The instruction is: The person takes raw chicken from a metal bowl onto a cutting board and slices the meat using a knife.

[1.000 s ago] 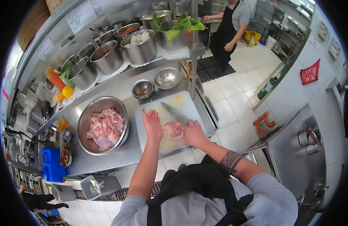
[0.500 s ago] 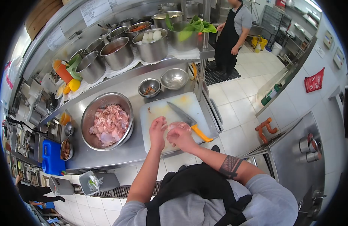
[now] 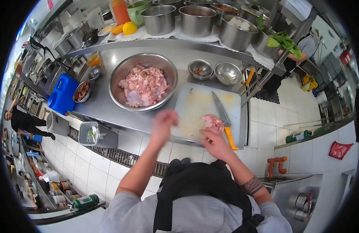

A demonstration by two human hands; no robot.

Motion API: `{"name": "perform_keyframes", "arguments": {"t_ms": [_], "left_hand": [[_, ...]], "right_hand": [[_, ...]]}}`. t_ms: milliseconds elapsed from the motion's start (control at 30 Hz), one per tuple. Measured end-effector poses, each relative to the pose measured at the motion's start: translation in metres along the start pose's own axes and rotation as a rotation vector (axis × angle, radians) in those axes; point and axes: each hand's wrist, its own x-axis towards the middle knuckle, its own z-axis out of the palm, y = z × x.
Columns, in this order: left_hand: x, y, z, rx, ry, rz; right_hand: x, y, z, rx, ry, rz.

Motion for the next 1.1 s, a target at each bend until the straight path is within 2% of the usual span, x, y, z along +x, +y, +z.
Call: {"name": "perform_keyframes", "arguments": {"t_ms": [33, 67, 100, 133, 167, 200, 233, 300, 367, 433, 467, 500, 533, 567, 633, 700, 733, 800, 833, 900, 1033, 1100], "left_hand": [[0.006, 0.028, -0.016, 0.068, 0.109, 0.235], [0.010, 0.060, -0.025, 0.262, 0.323, 0.550], [0.020, 0.082, -0.042, 0.400, 0.464, 0.780], [0.036, 0.100, -0.056, 0.533, 0.656, 1.158], [0.062, 0.094, -0.085, 0.567, 0.740, 1.287], [0.088, 0.094, -0.108, 0.952, 0.759, 1.207], [0.120, 0.074, -0.137, 1.043, 0.570, 0.784], [0.149, 0.022, -0.143, 1.225, 0.774, 0.787], [0.100, 0.051, -0.065, 1.258, 0.547, 0.909], [0.081, 0.016, -0.007, 0.922, 0.090, 0.494], [0.074, -0.014, 0.022, 0.840, -0.040, 0.427], [0.062, -0.022, 0.055, 0.941, -0.217, 0.245], [0.067, -0.066, 0.073, 0.897, -0.331, 0.233], [0.064, -0.095, 0.094, 0.892, -0.334, 0.292], [0.057, -0.115, 0.127, 0.892, -0.355, 0.353], [0.055, -0.120, 0.149, 0.968, -0.234, 0.221], [0.057, -0.120, 0.152, 0.970, -0.245, 0.219], [0.069, -0.117, 0.152, 1.004, -0.365, 0.055], [0.074, -0.114, 0.151, 1.011, -0.371, 0.053], [0.082, -0.114, 0.145, 0.936, -0.417, -0.033], [0.083, -0.116, 0.148, 1.083, -0.423, -0.003], [0.067, -0.110, 0.149, 1.210, -0.389, 0.115]], "right_hand": [[-0.007, 0.002, -0.008, -0.030, 0.053, 0.035], [-0.012, 0.013, -0.015, -0.029, 0.057, 0.048], [-0.017, 0.031, -0.024, -0.155, 0.151, -0.017], [-0.023, 0.045, -0.029, -0.281, 0.246, -0.075], [-0.030, 0.055, -0.035, -0.282, 0.256, -0.036], [-0.037, 0.064, -0.040, -0.417, 0.317, 0.093], [-0.043, 0.073, -0.043, -0.551, 0.370, 0.203], [-0.054, 0.087, -0.045, -0.616, 0.339, 0.289], [-0.054, 0.104, -0.043, -0.675, 0.312, 0.388], [-0.050, 0.118, -0.043, -0.590, 0.287, 0.441], [-0.044, 0.109, -0.045, -0.523, 0.282, 0.499], [-0.039, 0.111, -0.048, -0.523, 0.286, 0.505], [-0.034, 0.115, -0.050, -0.525, 0.257, 0.499], [-0.030, 0.122, -0.051, -0.523, 0.230, 0.494], [-0.028, 0.132, -0.053, -0.593, 0.289, 0.457], [-0.032, 0.119, -0.063, -0.295, 0.295, 0.675], [-0.039, 0.112, -0.068, -0.290, 0.299, 0.684], [-0.052, 0.101, -0.073, 0.400, 0.289, 0.794], [-0.059, 0.112, -0.066, 0.408, 0.290, 0.797], [-0.071, 0.125, -0.049, 0.680, 0.341, 0.713], [-0.081, 0.095, -0.032, 0.479, 0.332, 0.711], [-0.081, 0.081, -0.028, 0.439, 0.306, 0.746]]}}
